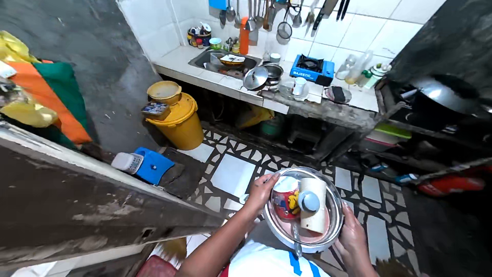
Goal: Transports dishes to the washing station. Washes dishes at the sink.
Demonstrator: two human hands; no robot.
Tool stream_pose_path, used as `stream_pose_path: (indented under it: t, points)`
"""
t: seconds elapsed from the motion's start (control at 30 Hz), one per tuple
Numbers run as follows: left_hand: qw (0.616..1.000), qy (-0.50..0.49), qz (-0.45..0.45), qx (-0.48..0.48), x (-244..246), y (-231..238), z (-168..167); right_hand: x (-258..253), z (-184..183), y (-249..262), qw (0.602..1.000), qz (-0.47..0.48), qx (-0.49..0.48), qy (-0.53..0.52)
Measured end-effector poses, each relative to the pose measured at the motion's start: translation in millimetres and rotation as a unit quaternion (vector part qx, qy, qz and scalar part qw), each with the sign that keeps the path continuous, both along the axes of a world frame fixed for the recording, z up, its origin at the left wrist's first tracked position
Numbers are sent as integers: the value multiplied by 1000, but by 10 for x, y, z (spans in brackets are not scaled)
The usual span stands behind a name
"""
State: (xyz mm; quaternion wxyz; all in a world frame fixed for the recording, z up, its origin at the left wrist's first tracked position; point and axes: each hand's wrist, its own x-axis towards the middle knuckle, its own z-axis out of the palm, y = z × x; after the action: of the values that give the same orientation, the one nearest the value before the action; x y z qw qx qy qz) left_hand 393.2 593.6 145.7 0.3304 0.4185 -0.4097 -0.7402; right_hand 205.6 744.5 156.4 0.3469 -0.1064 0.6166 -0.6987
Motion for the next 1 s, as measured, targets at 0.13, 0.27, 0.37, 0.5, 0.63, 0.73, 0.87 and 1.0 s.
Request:
stream_pose_path:
  t: [0.13, 0.27, 0.37, 0.5, 0.63, 0.73, 0.87, 1.0]
  points:
    - [1000, -7, 20, -2, -167, -129, -19, -223, -26, -210, 1000, 23, 15, -6]
    - [1000, -9, 20, -1, -358, -248, -38, -429, -69, -351, 999, 35, 17, 0]
    - [1000, 2, 28, 7, -483, -323, -28, -566, -59, -460, 999, 34, 16, 1]
    - [999, 1, 39, 7, -577, -360, -38, -694, -41, -537, 999, 50, 18, -1]
    - [998, -25, 57, 15, -581, -421, -99, -753, -142, -655, 997, 74, 38, -7]
    - [997, -60, 52, 0, -488, -498, -166, -673, -278, -771, 995, 84, 59, -10]
    - [996, -76, 47, 19, -426, -636, -272, -628, -388, -859, 992, 99, 65, -29]
    - [995, -57, 72, 39, -471, -663, -346, -730, -376, -986, 990, 107, 86, -26]
